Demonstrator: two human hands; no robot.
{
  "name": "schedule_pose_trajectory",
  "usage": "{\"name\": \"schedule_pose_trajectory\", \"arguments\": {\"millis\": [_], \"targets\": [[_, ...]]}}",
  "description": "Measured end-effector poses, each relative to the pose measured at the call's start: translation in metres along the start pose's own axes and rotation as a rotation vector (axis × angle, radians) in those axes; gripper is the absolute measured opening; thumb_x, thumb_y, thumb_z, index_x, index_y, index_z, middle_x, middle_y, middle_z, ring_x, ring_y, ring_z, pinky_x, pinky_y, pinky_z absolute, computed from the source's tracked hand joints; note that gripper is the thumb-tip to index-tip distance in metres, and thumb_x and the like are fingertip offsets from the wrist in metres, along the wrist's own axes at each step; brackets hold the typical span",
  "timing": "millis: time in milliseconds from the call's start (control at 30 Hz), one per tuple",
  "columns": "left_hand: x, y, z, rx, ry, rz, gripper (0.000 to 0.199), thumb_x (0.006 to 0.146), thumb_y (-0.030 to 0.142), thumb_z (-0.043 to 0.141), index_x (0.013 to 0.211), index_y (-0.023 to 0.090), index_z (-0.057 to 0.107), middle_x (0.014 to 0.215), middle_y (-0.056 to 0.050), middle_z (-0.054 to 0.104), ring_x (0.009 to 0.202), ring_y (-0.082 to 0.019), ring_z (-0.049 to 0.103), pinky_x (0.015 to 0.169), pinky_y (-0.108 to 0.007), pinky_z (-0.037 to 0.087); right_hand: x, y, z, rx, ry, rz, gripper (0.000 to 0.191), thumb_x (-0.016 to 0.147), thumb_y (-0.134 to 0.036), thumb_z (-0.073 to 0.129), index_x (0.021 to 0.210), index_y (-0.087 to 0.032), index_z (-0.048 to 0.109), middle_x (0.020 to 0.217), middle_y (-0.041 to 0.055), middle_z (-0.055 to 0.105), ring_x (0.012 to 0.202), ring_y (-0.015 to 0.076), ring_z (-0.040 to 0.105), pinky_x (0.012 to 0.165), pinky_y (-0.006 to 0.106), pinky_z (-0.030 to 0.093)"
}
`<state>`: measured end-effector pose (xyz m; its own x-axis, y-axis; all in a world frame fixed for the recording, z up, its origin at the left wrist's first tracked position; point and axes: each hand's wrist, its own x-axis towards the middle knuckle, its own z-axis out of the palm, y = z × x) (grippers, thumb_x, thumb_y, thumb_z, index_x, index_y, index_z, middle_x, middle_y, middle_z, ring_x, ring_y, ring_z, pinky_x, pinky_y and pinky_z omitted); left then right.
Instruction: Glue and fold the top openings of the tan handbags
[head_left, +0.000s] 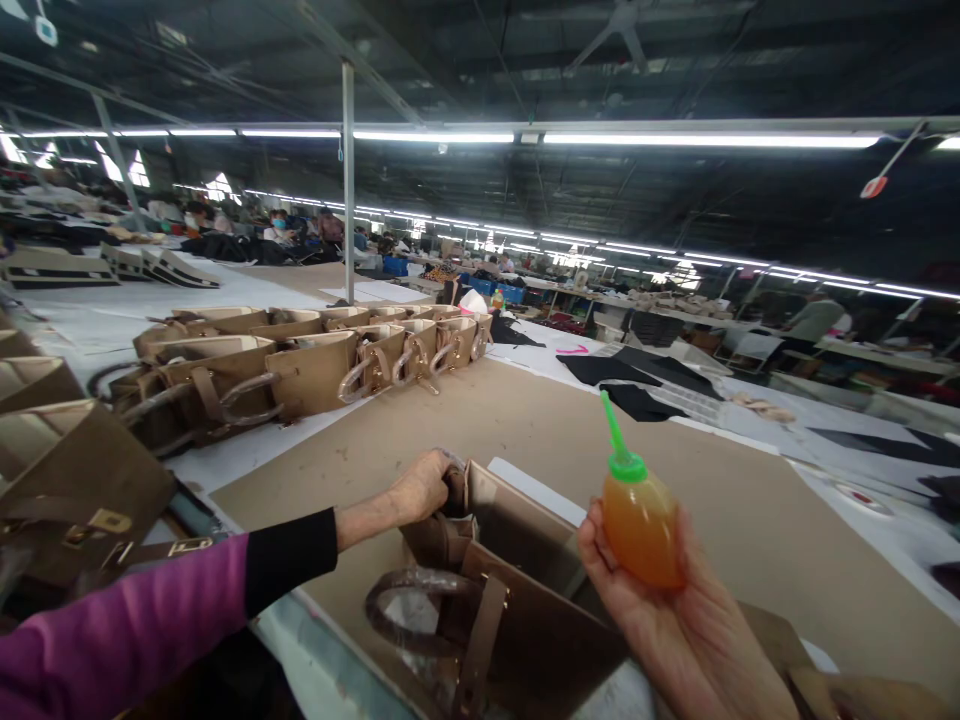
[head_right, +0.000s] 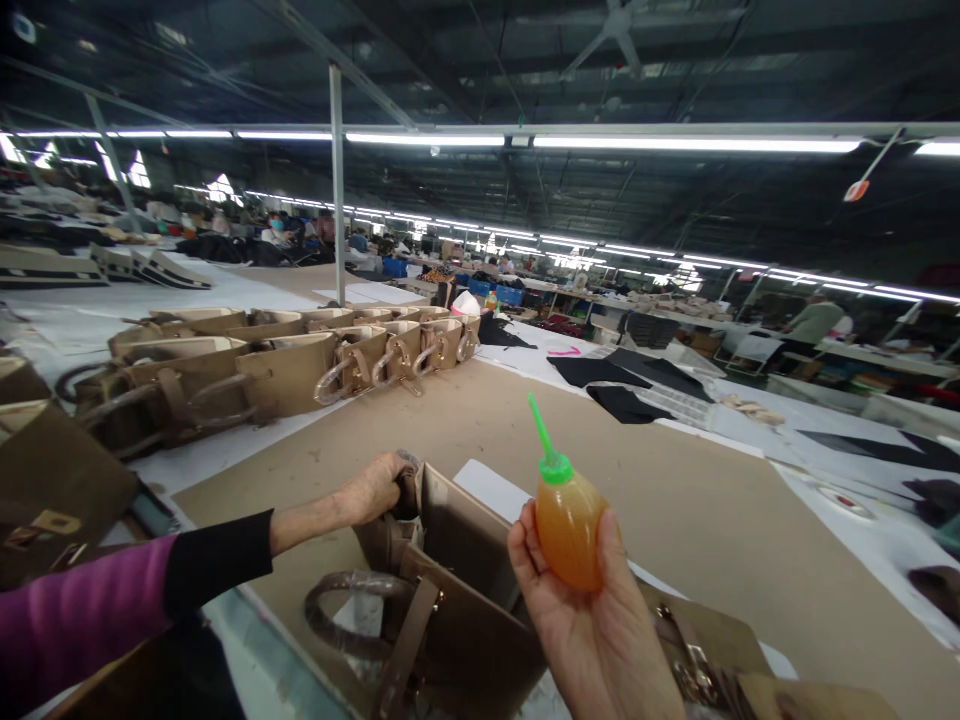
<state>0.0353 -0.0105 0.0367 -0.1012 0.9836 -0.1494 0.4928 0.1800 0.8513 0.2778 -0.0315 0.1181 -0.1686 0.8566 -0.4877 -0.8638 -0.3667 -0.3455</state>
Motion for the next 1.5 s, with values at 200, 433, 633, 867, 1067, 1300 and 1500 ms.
{"name": "schedule_pose_trajectory", "arguments": {"millis": [200,433,633,867,1067,1300,1500], "targets": [[-0.008,-0.006,0.007,-0.002,0.108,0.152,0.026,0.047,0.005,0.033,0.057,0.017,0.054,0.058,0.002,0.058,0.062,-0.013,0.056,0.06,-0.023,0.042,0.003,0.001,0.002,-0.009,0.006,-0.026,0.025,0.091,-0.032,0.058,0.112,-0.018,0.061,0.108,0.0104,0.063,0.087,0.0248,0.063,0.068,0.042,0.059],[-0.002,-0.018,0.014,0.024,0.258,0.342,0.017,0.066,0.009,0.034,0.073,0.02,0.045,0.068,0.002,0.049,0.07,-0.015,0.049,0.069,-0.027,0.041,0.0,0.005,0.009,-0.009,0.081,-0.058,0.023,0.093,-0.034,0.054,0.105,-0.018,0.063,0.104,0.0119,0.063,0.081,0.0258,0.063,0.059,0.042,0.059],[-0.006,-0.017,0.014,0.09,0.245,0.424,0.016,0.082,0.017,0.03,0.084,0.02,0.045,0.077,0.0,0.051,0.076,-0.017,0.05,0.074,-0.029,0.04,0.0,0.006,0.011,-0.012,0.081,-0.084,0.021,0.093,-0.033,0.053,0.105,-0.019,0.063,0.107,0.0116,0.063,0.082,0.0257,0.064,0.06,0.043,0.059],[-0.012,-0.013,0.012,0.258,0.189,0.365,0.029,0.085,0.047,0.045,0.095,0.02,0.047,0.082,-0.002,0.057,0.077,-0.02,0.054,0.073,-0.031,0.041,0.004,0.005,0.007,-0.034,0.053,-0.097,0.025,0.092,-0.033,0.054,0.11,-0.018,0.062,0.108,0.0129,0.063,0.084,0.0261,0.064,0.064,0.042,0.059],[-0.013,0.0,0.011,0.388,0.15,0.144,0.024,0.079,0.039,0.052,0.091,0.019,0.047,0.07,-0.001,0.054,0.065,-0.019,0.053,0.062,-0.028,0.036,0.004,0.009,0.008,-0.022,0.042,-0.114,0.021,0.093,-0.03,0.053,0.108,-0.018,0.063,0.107,0.0128,0.064,0.084,0.0259,0.064,0.065,0.043,0.059],[-0.015,-0.009,0.006,0.163,0.032,0.089,0.021,0.081,0.031,0.044,0.065,0.018,0.042,0.065,0.003,0.046,0.063,-0.013,0.046,0.061,-0.025,0.034,0.002,0.009,0.004,-0.022,0.04,-0.108,0.026,0.092,-0.032,0.056,0.113,-0.018,0.061,0.112,0.0135,0.062,0.089,0.0269,0.063,0.068,0.045,0.058],[-0.005,-0.03,0.005,-0.184,-0.089,0.186,0.034,0.085,0.044,0.042,0.076,0.014,0.055,0.072,0.0,0.054,0.072,-0.015,0.05,0.067,-0.025,0.04,0.001,0.01,0.007,-0.024,0.01,-0.103,0.023,0.09,-0.03,0.059,0.11,-0.018,0.061,0.106,0.0112,0.064,0.086,0.0249,0.063,0.068,0.041,0.059]]}}
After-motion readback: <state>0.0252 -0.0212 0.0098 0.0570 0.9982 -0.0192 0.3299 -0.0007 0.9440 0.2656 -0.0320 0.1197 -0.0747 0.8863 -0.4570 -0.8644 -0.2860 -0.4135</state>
